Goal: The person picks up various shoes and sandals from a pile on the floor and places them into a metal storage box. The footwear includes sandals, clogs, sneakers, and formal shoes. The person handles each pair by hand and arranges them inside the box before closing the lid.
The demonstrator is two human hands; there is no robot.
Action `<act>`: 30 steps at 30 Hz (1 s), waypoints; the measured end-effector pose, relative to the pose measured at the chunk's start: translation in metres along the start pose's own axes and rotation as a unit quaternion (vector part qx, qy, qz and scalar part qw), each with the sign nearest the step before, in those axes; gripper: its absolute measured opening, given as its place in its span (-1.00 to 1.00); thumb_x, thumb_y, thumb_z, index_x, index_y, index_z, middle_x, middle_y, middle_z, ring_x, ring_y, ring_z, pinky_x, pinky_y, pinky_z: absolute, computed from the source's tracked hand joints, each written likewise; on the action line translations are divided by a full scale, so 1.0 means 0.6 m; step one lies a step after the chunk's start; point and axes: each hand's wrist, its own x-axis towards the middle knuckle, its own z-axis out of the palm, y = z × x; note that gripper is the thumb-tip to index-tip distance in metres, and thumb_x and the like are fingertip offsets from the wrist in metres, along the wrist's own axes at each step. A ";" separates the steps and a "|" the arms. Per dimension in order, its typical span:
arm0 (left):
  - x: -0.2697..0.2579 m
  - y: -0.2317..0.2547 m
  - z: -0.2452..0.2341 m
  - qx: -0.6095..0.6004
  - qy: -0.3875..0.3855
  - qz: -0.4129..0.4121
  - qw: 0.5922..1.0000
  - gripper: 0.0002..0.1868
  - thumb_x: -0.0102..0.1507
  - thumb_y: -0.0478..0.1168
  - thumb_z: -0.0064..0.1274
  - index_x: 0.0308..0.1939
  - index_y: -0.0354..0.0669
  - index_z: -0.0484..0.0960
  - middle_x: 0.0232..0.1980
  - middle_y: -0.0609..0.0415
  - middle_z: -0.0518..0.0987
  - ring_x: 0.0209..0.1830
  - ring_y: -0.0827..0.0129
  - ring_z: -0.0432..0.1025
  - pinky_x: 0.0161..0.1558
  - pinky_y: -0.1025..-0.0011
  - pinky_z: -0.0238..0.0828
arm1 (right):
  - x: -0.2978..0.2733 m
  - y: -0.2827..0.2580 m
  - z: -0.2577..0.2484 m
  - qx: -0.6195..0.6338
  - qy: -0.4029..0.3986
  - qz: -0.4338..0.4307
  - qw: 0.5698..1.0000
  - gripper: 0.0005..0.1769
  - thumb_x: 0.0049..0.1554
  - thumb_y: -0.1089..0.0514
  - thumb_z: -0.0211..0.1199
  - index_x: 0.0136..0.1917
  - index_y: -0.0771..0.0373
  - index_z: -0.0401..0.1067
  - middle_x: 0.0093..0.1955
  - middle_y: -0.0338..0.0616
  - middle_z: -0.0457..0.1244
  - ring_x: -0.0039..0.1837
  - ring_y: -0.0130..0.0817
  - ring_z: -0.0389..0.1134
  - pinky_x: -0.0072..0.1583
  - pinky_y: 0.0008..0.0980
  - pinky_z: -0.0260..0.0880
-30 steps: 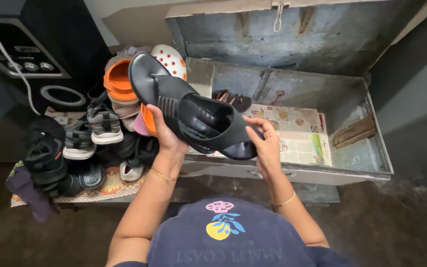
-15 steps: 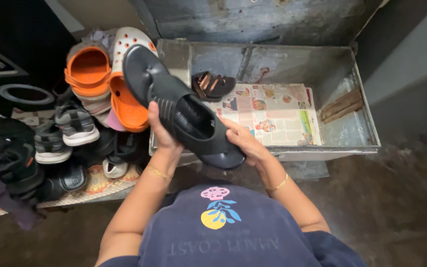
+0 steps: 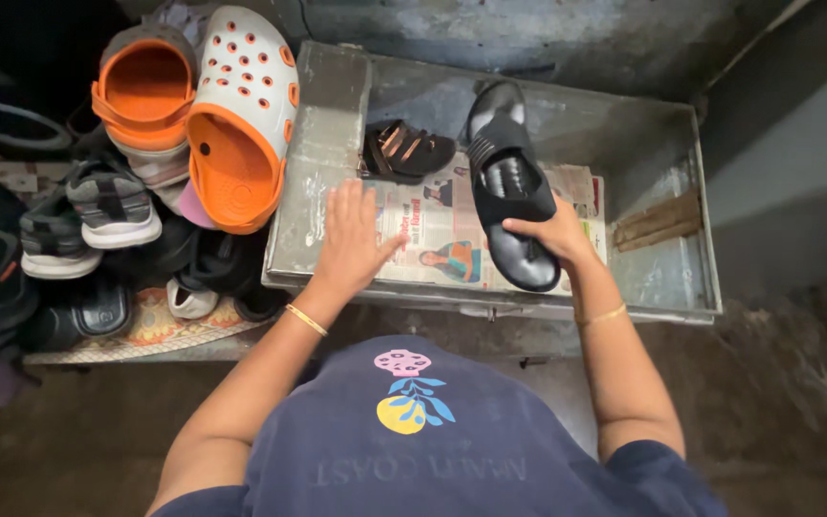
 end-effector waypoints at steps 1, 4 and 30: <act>0.000 0.000 0.003 -0.003 0.006 0.022 1.000 -0.09 0.28 0.34 -0.04 0.26 -0.55 0.39 0.37 -0.48 0.35 0.47 -0.25 0.14 0.47 -0.10 -0.07 | 0.023 0.010 -0.007 -0.020 -0.008 0.006 1.000 -0.38 -0.13 0.20 0.55 0.20 0.35 0.47 0.05 -0.16 0.41 0.03 -0.41 0.42 0.09 -0.37 0.46; 0.002 0.006 0.006 -0.011 0.008 0.083 0.996 -0.13 0.24 0.31 0.04 0.17 -0.54 0.47 0.35 -0.47 0.39 0.47 -0.23 0.18 0.50 -0.13 -0.08 | 0.108 0.038 0.001 0.037 -0.094 0.127 0.987 -0.38 -0.13 0.18 0.56 0.20 0.33 0.50 0.05 -0.17 0.42 0.01 -0.37 0.43 0.09 -0.33 0.45; 0.004 0.014 -0.042 -0.080 0.078 0.097 0.989 -0.51 0.16 0.07 0.27 -0.34 -0.36 0.52 -0.11 -0.25 0.52 0.01 -0.13 0.39 0.28 0.01 0.30 | 0.445 0.126 0.215 -0.518 -0.025 -0.364 0.773 -0.39 0.01 0.15 0.41 0.32 0.22 0.38 0.30 0.03 0.25 0.34 0.04 0.26 0.32 -0.07 0.31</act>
